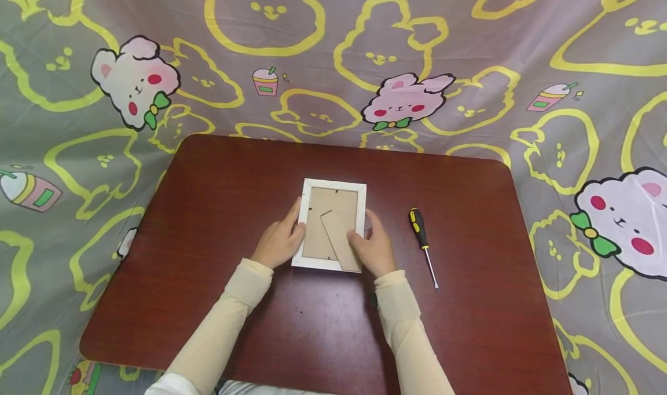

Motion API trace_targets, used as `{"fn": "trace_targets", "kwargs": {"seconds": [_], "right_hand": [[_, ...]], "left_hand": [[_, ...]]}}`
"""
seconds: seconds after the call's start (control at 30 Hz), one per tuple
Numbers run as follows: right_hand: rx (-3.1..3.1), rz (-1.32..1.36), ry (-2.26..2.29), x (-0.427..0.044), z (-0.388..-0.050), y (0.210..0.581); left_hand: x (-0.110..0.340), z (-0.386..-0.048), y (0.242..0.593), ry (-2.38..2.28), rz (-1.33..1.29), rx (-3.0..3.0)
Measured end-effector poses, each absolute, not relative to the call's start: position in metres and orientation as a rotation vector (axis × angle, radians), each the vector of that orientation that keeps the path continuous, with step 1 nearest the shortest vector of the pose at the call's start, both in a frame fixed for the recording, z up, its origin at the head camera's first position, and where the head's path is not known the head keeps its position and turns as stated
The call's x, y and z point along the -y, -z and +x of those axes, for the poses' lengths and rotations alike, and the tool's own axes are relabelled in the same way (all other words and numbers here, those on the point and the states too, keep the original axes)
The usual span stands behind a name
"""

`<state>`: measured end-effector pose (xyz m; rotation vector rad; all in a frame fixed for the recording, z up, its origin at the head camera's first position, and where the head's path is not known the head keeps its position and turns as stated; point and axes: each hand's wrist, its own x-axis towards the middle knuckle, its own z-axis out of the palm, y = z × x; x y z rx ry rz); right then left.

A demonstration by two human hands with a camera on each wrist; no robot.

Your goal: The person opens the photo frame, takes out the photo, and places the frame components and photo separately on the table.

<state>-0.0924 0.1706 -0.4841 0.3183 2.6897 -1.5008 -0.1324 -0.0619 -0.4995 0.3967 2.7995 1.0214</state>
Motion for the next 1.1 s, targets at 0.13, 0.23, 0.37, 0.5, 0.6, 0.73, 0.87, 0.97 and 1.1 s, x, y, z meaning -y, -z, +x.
{"fn": "trace_targets", "kwargs": {"seconds": [0.13,0.23,0.37,0.5,0.6,0.73,0.87,0.97,1.1], "right_hand": [[-2.704,0.327,1.461,-0.170,-0.092,0.482],[-2.703,0.336,1.444,-0.170,-0.092,0.481],[-2.714,0.332,1.413,-0.170,-0.093,0.483],[-2.730,0.324,1.367,-0.171,-0.094,0.488],[-2.724,0.323,1.334,-0.171,-0.095,0.492],[-2.702,0.329,1.319,-0.171,-0.096,0.497],[-2.684,0.324,1.292,-0.171,-0.098,0.504],[-2.673,0.322,1.272,-0.173,-0.100,0.511],[-2.656,0.308,1.273,-0.173,-0.100,0.518]], "left_hand": [[0.061,-0.132,0.503,-0.960,0.410,-2.808],[0.059,-0.131,0.502,-0.918,0.426,-2.826],[0.057,-0.132,0.502,-0.846,0.432,-2.864],[0.054,-0.132,0.504,-0.761,0.470,-2.919],[0.053,-0.133,0.509,-0.722,0.487,-2.938],[0.053,-0.134,0.518,-0.718,0.475,-2.907],[0.053,-0.135,0.524,-0.730,0.462,-2.858],[0.051,-0.136,0.528,-0.749,0.464,-2.803],[0.050,-0.137,0.535,-0.762,0.477,-2.755]]}}
